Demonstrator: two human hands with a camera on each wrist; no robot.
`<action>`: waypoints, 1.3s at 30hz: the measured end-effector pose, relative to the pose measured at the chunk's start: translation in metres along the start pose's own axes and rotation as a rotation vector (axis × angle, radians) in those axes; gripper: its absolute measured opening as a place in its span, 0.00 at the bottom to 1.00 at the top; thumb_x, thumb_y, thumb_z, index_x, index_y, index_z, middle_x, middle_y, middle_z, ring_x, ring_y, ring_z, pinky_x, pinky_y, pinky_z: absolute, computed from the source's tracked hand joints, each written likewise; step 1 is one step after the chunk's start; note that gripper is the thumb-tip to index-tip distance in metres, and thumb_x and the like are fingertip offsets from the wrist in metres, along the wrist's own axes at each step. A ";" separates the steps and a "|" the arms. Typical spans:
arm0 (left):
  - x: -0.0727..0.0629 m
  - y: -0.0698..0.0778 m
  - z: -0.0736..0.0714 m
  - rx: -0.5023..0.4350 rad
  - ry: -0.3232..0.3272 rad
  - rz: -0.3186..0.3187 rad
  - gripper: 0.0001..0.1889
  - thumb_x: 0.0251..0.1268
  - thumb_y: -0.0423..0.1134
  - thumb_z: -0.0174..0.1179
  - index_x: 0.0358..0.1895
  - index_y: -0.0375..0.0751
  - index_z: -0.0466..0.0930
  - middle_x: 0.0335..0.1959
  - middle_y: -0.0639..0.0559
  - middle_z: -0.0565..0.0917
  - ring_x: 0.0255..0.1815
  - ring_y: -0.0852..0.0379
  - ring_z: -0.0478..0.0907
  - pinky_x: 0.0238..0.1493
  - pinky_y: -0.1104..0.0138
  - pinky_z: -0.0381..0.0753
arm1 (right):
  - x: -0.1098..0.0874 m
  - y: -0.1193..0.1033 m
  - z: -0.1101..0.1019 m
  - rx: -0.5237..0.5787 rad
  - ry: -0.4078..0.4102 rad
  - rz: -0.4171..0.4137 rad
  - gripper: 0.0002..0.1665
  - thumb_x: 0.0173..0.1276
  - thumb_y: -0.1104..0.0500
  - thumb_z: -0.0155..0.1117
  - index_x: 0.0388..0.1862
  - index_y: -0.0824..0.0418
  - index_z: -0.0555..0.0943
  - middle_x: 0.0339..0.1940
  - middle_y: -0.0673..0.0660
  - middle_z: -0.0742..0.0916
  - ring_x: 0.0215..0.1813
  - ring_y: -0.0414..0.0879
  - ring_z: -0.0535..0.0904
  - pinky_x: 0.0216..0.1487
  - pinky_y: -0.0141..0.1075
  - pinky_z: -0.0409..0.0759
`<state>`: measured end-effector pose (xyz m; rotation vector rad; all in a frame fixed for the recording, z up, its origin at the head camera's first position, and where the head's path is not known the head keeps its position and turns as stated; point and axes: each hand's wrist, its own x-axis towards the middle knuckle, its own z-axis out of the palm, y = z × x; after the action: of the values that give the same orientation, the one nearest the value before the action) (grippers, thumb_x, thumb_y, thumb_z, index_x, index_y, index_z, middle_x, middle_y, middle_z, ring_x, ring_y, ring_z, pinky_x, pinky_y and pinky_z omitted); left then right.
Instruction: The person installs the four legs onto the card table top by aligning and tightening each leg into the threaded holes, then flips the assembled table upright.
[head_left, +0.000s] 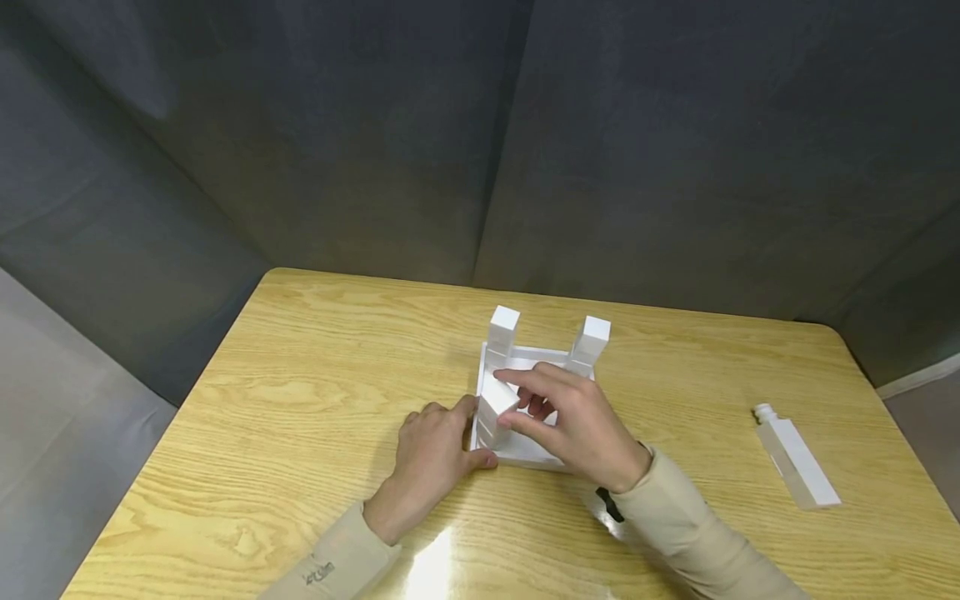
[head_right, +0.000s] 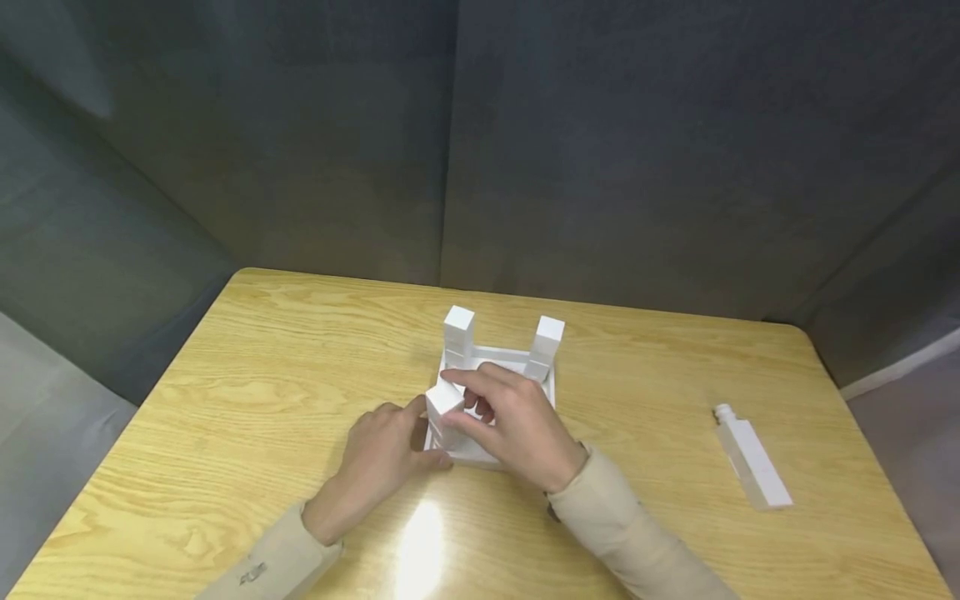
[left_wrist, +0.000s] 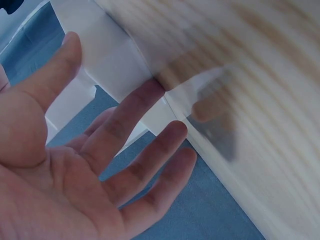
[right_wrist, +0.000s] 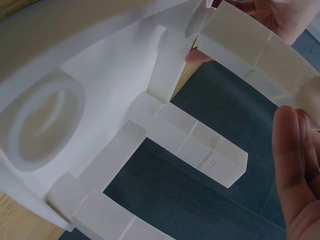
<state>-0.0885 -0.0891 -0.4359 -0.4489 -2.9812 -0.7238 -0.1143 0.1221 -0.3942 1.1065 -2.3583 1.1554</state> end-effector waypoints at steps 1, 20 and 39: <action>0.000 0.000 0.000 0.002 0.000 -0.001 0.42 0.46 0.50 0.89 0.63 0.32 0.84 0.44 0.38 0.92 0.45 0.39 0.88 0.49 0.42 0.85 | 0.000 0.000 0.000 0.008 -0.004 0.006 0.27 0.61 0.66 0.86 0.60 0.67 0.89 0.34 0.49 0.86 0.33 0.40 0.83 0.35 0.33 0.85; 0.000 0.000 0.000 0.012 0.002 -0.004 0.41 0.48 0.52 0.87 0.65 0.35 0.85 0.42 0.39 0.92 0.45 0.41 0.88 0.46 0.46 0.84 | 0.000 -0.004 0.003 0.018 0.012 0.128 0.20 0.61 0.64 0.86 0.47 0.60 0.84 0.34 0.50 0.86 0.34 0.46 0.84 0.35 0.35 0.87; -0.001 0.000 0.000 0.000 0.000 -0.007 0.40 0.46 0.50 0.89 0.62 0.33 0.85 0.40 0.39 0.91 0.43 0.41 0.87 0.47 0.44 0.85 | 0.000 -0.001 0.007 -0.012 0.008 0.041 0.30 0.56 0.61 0.90 0.58 0.62 0.89 0.34 0.47 0.87 0.30 0.41 0.81 0.32 0.33 0.82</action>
<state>-0.0878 -0.0892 -0.4358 -0.4390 -2.9839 -0.7245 -0.1131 0.1165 -0.3986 1.0521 -2.3896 1.1551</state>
